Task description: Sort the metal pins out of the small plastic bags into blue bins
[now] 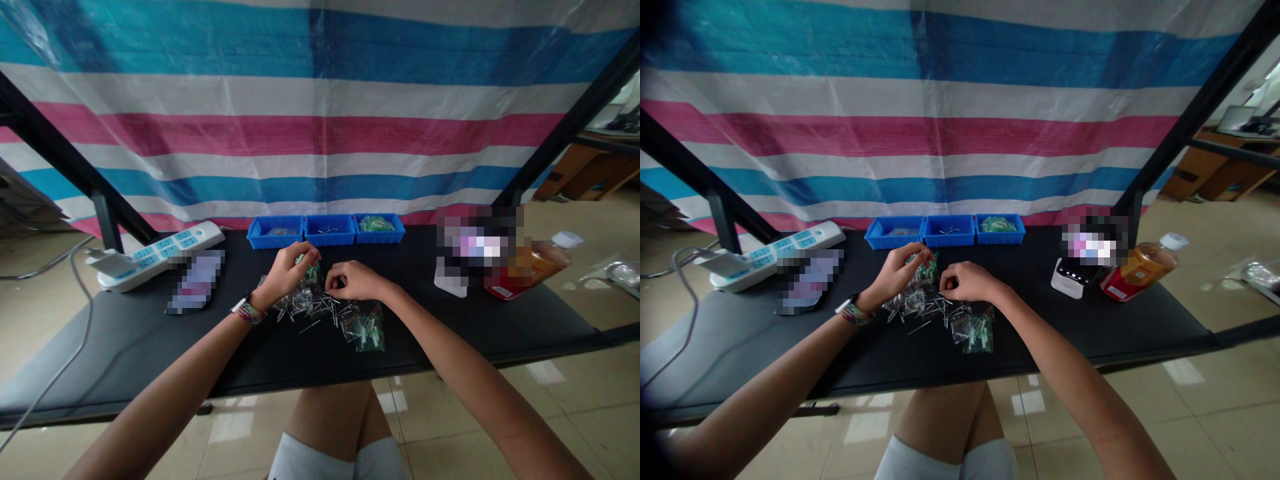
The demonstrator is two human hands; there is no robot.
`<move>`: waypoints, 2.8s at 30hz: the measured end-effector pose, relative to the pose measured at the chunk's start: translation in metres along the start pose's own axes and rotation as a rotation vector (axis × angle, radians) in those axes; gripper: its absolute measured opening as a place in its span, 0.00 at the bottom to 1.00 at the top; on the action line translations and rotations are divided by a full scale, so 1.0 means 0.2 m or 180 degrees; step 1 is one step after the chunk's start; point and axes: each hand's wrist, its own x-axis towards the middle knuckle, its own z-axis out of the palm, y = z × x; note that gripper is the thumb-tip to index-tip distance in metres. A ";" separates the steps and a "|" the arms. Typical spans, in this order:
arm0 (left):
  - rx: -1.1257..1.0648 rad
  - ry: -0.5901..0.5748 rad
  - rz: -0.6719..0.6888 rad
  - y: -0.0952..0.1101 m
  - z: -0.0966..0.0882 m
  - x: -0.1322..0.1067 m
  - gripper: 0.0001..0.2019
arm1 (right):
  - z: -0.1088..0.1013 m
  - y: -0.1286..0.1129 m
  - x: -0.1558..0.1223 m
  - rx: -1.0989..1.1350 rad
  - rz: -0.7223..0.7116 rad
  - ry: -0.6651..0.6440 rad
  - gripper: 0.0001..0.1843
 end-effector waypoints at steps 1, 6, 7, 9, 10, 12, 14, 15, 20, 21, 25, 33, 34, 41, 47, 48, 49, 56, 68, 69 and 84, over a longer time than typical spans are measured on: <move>-0.0002 -0.0003 -0.0001 0.00 0.00 0.00 0.19 | 0.00 0.00 0.00 -0.0051 0.0039 0.0034 0.07; -0.0001 -0.0065 0.0030 -0.01 0.01 0.00 0.19 | 0.01 -0.01 0.01 -0.0125 0.0199 0.0104 0.09; 0.0005 -0.0072 0.0029 -0.01 0.01 0.00 0.19 | 0.01 -0.01 0.02 -0.0103 0.0219 0.0117 0.09; 0.0023 -0.0075 0.0022 -0.01 0.01 0.00 0.19 | 0.02 -0.01 0.02 -0.0054 0.0220 0.0180 0.09; 0.0034 -0.0077 0.0013 -0.01 0.01 0.00 0.19 | 0.02 -0.01 0.02 -0.0021 0.0199 0.0240 0.10; 0.0044 -0.0092 -0.0004 0.00 0.01 0.00 0.19 | 0.03 0.00 0.03 0.0109 0.0143 0.0414 0.10; 0.0043 -0.0106 -0.0017 0.00 0.01 0.00 0.20 | 0.03 0.01 0.03 0.0387 0.0105 0.0640 0.11; 0.0043 -0.0109 -0.0027 0.00 0.01 0.00 0.20 | 0.03 0.01 0.04 0.0574 0.0094 0.0757 0.11; 0.0056 -0.0147 -0.0066 0.00 0.01 0.00 0.20 | 0.01 0.00 0.05 0.1780 0.0078 0.1144 0.05; 0.0051 -0.0167 -0.0062 0.00 0.01 0.01 0.20 | 0.01 -0.01 0.05 0.2007 0.0104 0.1208 0.08; -0.0006 -0.0220 -0.0021 0.02 0.00 0.01 0.19 | 0.00 -0.02 0.05 0.2385 0.0274 0.1481 0.18; -0.0089 -0.0046 0.0080 0.01 0.00 0.01 0.11 | 0.01 0.00 0.06 0.2183 0.0396 0.1757 0.19; -0.0051 -0.0031 0.0083 0.01 0.00 0.01 0.11 | 0.01 0.01 0.06 0.2179 0.0405 0.1798 0.18; 0.0139 0.0043 0.0068 0.00 0.01 0.01 0.17 | 0.00 -0.01 0.06 0.2277 0.0326 0.2072 0.17; 0.0059 0.0010 0.0032 0.00 0.01 0.01 0.19 | 0.00 0.00 0.06 0.2255 0.0346 0.1970 0.17; 0.0050 -0.0008 0.0026 0.00 0.01 0.01 0.20 | 0.00 0.00 0.06 0.2268 0.0352 0.1955 0.17; 0.0040 -0.0029 0.0020 0.00 0.01 0.01 0.21 | 0.00 0.00 0.06 0.2286 0.0356 0.1944 0.17; 0.0005 -0.0151 0.0021 0.00 -0.01 0.00 0.20 | 0.00 0.00 0.06 0.2359 0.0386 0.1911 0.23; 0.0214 -0.0066 0.0291 0.02 -0.01 0.00 0.19 | -0.01 -0.02 0.05 0.2597 0.0363 0.1757 0.24; 0.0213 -0.0060 0.0272 0.03 -0.01 0.00 0.20 | -0.01 -0.03 0.05 0.2667 0.0349 0.1758 0.23; 0.1378 -0.0403 0.0444 -0.07 -0.03 0.02 0.12 | -0.08 0.12 0.13 0.2801 0.0762 0.2652 0.21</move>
